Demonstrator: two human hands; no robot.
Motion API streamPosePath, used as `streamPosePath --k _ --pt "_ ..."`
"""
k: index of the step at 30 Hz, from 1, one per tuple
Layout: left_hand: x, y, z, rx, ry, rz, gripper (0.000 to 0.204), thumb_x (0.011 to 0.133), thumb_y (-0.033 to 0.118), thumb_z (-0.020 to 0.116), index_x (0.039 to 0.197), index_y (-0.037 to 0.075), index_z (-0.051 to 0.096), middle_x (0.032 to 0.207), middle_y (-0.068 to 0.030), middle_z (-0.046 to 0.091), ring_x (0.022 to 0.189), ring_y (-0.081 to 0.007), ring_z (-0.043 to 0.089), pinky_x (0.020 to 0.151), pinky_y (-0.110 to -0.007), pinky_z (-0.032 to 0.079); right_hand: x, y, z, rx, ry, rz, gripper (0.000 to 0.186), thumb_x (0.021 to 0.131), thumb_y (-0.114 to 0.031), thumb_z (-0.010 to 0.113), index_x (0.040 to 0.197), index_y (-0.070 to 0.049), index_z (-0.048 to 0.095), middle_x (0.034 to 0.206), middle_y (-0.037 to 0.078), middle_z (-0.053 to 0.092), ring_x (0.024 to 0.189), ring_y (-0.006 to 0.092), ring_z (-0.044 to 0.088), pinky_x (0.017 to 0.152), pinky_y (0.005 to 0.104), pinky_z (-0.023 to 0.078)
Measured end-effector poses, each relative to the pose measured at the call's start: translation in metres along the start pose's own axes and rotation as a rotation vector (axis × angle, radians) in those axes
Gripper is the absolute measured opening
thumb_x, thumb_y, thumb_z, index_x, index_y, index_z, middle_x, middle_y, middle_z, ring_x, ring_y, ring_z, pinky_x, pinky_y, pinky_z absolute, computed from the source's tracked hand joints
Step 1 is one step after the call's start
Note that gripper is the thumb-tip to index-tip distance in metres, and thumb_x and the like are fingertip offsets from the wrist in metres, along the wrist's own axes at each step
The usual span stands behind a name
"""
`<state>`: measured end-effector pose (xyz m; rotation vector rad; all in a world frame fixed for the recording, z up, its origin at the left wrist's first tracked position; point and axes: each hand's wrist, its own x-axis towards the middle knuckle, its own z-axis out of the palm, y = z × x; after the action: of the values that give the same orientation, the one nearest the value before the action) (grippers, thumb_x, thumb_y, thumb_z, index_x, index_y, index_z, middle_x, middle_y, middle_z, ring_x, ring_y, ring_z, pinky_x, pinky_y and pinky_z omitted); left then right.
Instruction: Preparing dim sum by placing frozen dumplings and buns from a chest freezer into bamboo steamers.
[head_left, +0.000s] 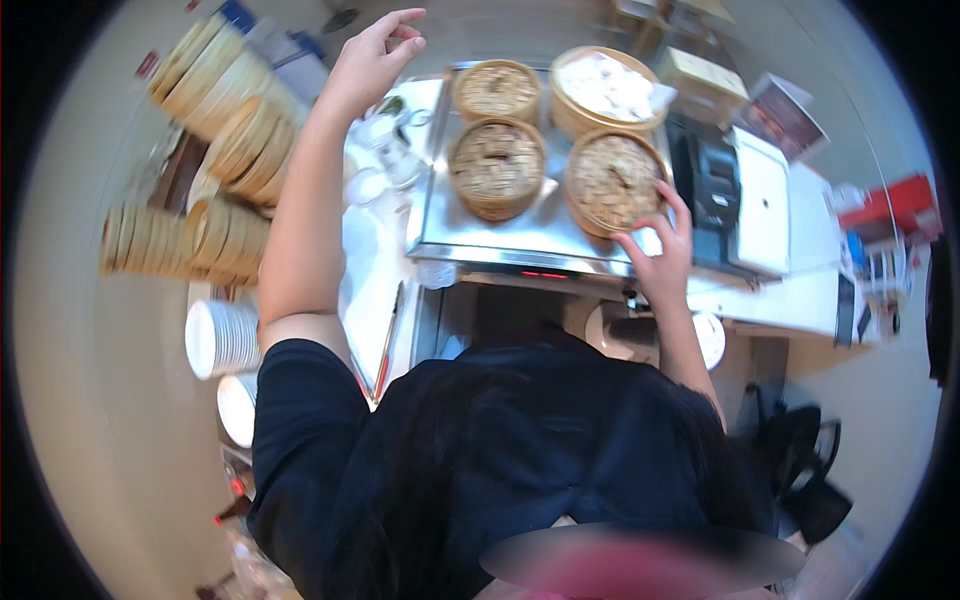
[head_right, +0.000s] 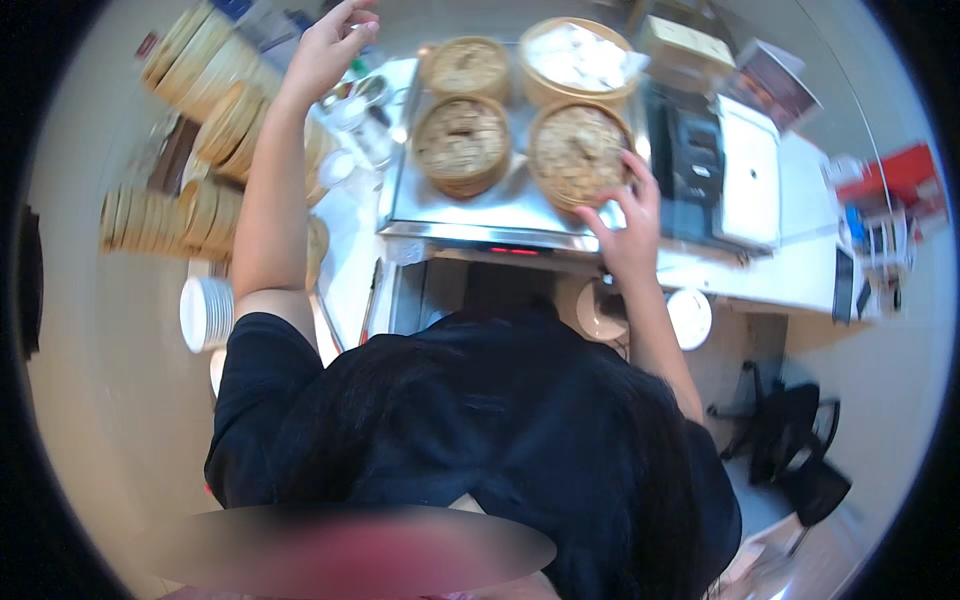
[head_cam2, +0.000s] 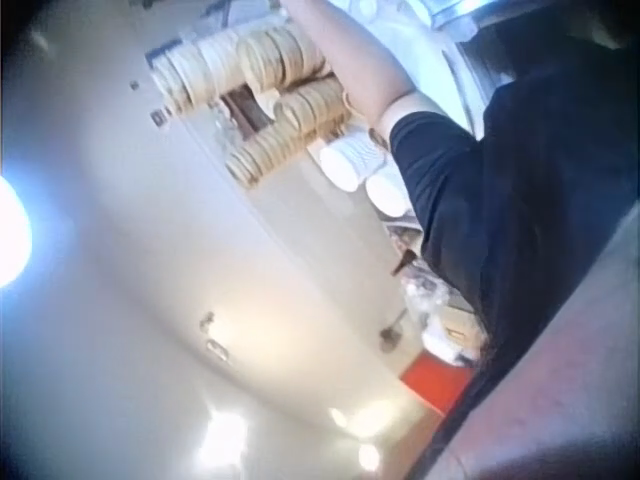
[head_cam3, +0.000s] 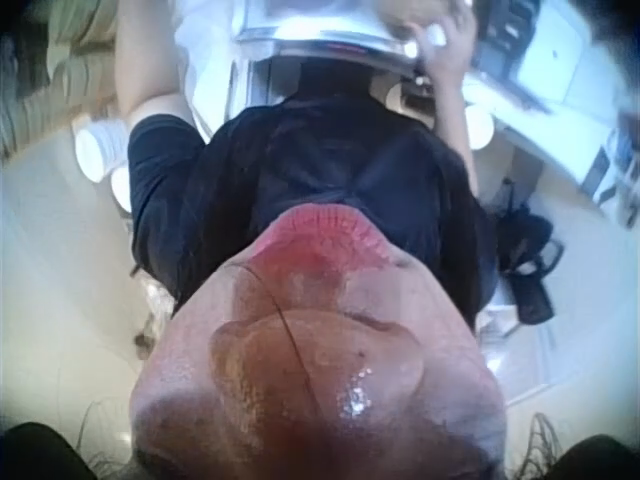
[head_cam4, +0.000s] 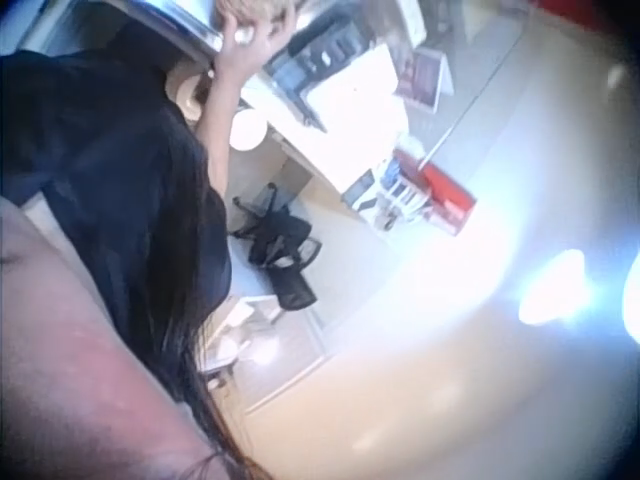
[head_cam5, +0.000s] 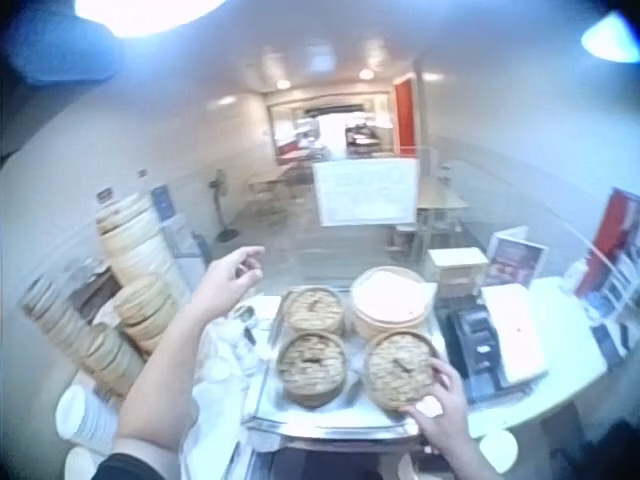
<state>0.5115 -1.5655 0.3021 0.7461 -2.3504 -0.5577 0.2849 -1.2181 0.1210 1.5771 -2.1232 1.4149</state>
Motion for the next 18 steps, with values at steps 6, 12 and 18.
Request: streamPosePath --k 6,12,18 --pt "-0.079 -0.087 -0.121 -0.15 0.464 -0.153 0.037 0.096 0.003 0.062 0.133 0.002 0.063 0.102 -0.0051 0.07 0.088 -0.013 0.066 0.075 -0.029 0.054 -0.002 -0.011 -0.002 0.085 0.062 0.022 0.03 0.075 -0.013 0.091 0.09 -0.006 0.067 0.149 0.018 0.055 0.137 0.0361 0.052 0.116 0.047 0.039" --pt "-0.203 -0.173 -0.25 0.163 0.815 -0.535 0.044 0.101 0.037 0.064 0.139 0.015 0.065 0.113 -0.0074 0.073 0.099 -0.0186 0.072 0.087 -0.034 0.056 0.018 -0.048 0.01 0.232 -0.026 -0.116 0.03 0.074 -0.013 0.092 0.089 -0.005 0.067 0.148 0.019 0.056 0.137 0.0361 0.054 0.116 0.0461 0.04" --pt "-0.22 -0.042 -0.162 -0.18 -0.213 -0.63 0.051 0.102 0.049 0.058 0.139 0.013 0.063 0.114 -0.0079 0.073 0.089 -0.0176 0.073 0.078 -0.032 0.058 0.043 -0.141 0.061 0.412 -0.507 -0.38 0.036 0.072 -0.026 0.093 0.089 -0.006 0.068 0.139 0.015 0.064 0.134 0.0369 0.058 0.119 0.0541 0.038"
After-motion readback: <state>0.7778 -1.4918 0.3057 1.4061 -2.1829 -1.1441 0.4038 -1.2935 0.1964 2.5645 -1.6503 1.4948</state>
